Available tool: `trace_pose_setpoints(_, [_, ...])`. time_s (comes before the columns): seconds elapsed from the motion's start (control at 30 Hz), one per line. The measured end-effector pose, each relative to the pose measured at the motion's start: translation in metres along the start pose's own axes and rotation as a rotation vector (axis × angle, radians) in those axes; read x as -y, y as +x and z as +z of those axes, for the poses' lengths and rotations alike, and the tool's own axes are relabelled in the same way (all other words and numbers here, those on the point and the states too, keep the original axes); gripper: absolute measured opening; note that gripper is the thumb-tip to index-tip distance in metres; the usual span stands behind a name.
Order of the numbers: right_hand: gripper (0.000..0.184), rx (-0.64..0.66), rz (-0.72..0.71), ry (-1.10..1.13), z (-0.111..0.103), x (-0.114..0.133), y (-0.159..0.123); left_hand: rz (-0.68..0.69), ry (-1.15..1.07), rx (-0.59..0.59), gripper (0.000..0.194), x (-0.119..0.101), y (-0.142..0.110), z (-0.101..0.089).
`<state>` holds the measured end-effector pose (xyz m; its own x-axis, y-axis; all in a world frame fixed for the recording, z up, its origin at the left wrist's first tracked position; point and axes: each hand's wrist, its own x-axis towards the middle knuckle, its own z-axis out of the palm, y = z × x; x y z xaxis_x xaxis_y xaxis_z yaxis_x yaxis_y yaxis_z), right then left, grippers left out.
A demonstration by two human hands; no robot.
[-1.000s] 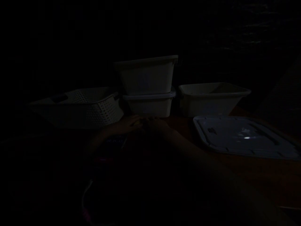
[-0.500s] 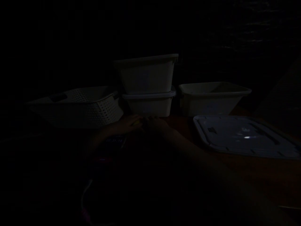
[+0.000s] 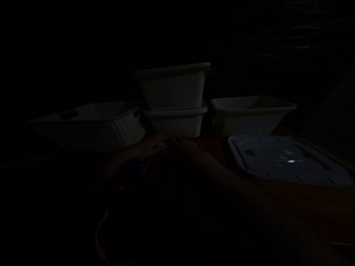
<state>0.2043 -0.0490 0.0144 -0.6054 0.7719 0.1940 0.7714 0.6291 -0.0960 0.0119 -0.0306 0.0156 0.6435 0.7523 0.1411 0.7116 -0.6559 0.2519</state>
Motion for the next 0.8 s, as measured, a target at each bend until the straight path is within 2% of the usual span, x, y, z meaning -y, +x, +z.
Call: trace_pose_setpoints(0.8, [0.05,-0.025,0.008,-0.007,0.0034,-0.0002,-0.0005,-0.003,0.038,0.0,0.051,0.0003,-0.0002,0.0011])
